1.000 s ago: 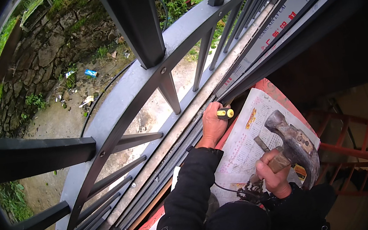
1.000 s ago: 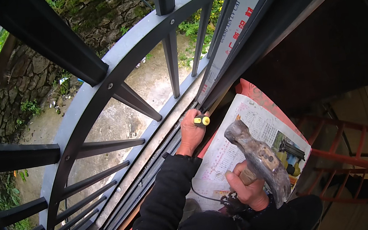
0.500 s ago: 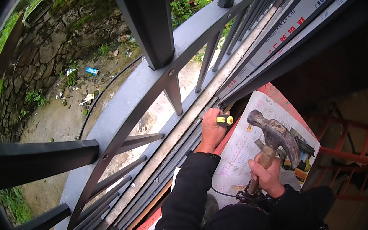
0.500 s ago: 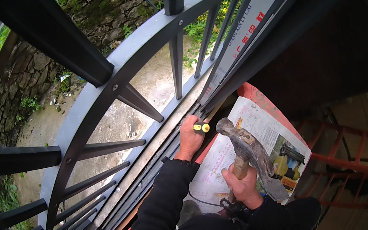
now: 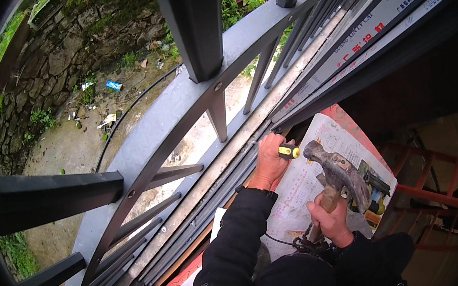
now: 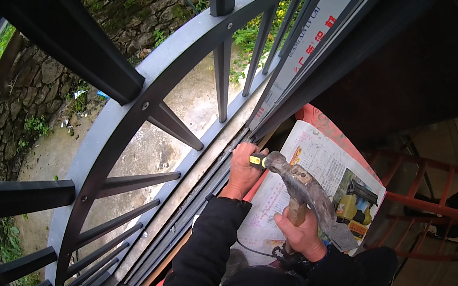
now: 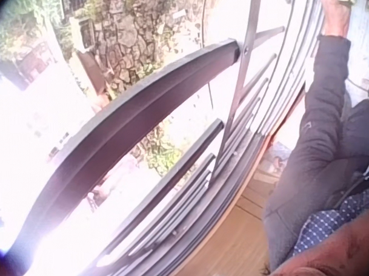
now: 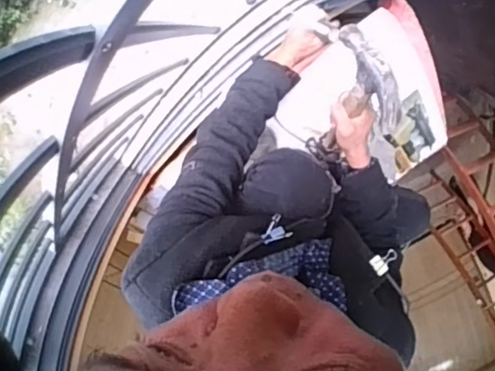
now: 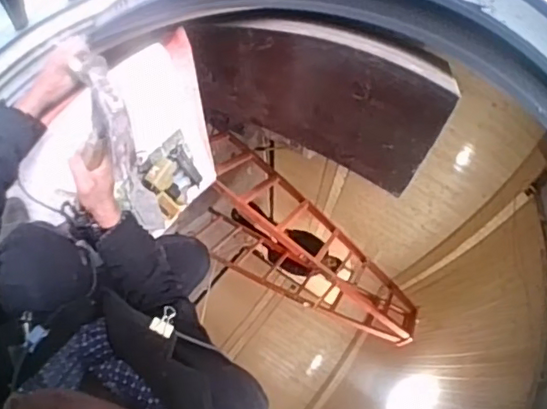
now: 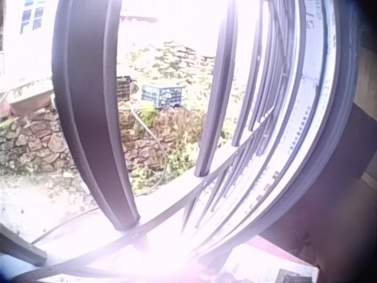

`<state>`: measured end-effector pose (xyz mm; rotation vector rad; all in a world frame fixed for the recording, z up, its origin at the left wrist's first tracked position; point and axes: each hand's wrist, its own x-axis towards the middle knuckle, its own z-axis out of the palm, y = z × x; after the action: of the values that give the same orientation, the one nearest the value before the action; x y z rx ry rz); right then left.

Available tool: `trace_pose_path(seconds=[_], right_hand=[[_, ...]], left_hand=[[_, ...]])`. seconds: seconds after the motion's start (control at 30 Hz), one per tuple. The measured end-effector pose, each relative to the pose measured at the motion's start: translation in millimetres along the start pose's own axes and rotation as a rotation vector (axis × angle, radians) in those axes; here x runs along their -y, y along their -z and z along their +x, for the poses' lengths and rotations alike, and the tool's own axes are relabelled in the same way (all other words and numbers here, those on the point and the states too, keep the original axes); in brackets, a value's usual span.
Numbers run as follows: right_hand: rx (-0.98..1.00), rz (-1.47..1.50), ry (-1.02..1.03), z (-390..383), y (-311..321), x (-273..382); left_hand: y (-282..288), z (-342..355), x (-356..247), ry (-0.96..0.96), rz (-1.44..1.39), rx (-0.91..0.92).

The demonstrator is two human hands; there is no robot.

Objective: The person installs a metal window grille by securing it to the window frame using a hammer and a screwdriver. They repeatedly tap fasteners into place along the frame and adjust the grille alignment.

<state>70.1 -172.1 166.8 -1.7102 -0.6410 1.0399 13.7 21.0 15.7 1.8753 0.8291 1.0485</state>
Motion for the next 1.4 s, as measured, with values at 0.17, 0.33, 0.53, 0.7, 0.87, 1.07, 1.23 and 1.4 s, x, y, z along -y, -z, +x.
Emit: trace_pose_path(seconds=[0.17,0.33,0.53,0.7,0.87,1.07,1.23,1.4], right_hand=[[0.003,-0.002,-0.013,0.4,0.6,-4.8],[0.011,-0.037,0.014,2.3,-2.5,3.9],[-0.047,0.166,0.258,-15.4,9.5,66.3],[0.019,0.057,0.274,2.3,-3.6,49.4],[-0.028,-0.027,-0.232,32.2,-20.0,24.9],[-0.105,0.402,0.343,-5.0,6.6,69.1],[-0.044,0.143,0.285,14.8,-14.3,26.1],[-0.056,0.143,-0.151,12.8,3.5,31.5]], left_hand=[[2.2,0.4,0.5,0.02,-0.009,-0.011],[2.6,10.0,3.9,0.098,-0.043,-0.099],[4.4,11.6,6.1,0.074,-0.017,-0.087],[5.4,7.6,7.5,0.112,-0.025,-0.077],[5.9,6.7,13.2,0.015,0.01,-0.031],[3.4,7.8,10.7,0.067,0.005,0.003],[4.9,8.4,11.1,0.06,0.023,0.031],[2.0,1.4,6.9,0.007,0.017,0.062]])
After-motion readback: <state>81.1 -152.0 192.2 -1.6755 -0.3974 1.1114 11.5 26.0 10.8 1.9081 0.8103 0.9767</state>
